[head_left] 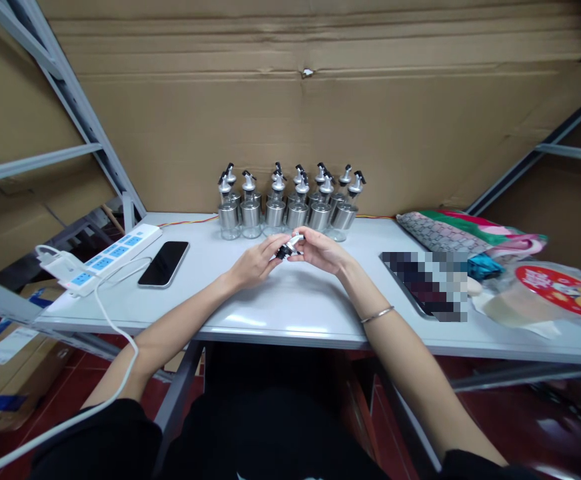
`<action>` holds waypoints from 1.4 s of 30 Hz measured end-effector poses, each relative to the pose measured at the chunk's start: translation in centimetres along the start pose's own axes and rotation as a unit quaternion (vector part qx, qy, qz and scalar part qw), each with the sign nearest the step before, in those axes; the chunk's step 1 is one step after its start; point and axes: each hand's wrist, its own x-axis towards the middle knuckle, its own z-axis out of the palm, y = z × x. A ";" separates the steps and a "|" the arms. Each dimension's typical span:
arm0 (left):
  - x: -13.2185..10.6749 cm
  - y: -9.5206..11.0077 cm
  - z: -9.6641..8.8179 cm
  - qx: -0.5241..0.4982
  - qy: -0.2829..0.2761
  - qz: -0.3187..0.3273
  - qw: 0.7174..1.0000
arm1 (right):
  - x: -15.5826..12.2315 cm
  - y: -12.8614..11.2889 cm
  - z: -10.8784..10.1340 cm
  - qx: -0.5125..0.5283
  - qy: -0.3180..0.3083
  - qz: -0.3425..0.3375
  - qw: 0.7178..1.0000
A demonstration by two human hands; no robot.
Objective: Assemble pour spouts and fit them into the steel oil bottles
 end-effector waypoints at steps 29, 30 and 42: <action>0.3 0.9 -0.2 -0.048 -0.030 -0.046 0.997 | 0.0 0.3 -1.0 0.002 -0.017 0.025 1.000; 0.3 0.9 -0.2 -0.051 -0.033 -0.050 0.997 | 0.0 0.3 -1.0 0.002 -0.017 0.027 0.999; 0.3 0.6 -0.3 -0.062 -0.043 -0.072 0.995 | 0.1 0.4 -1.0 -0.015 0.013 0.027 0.999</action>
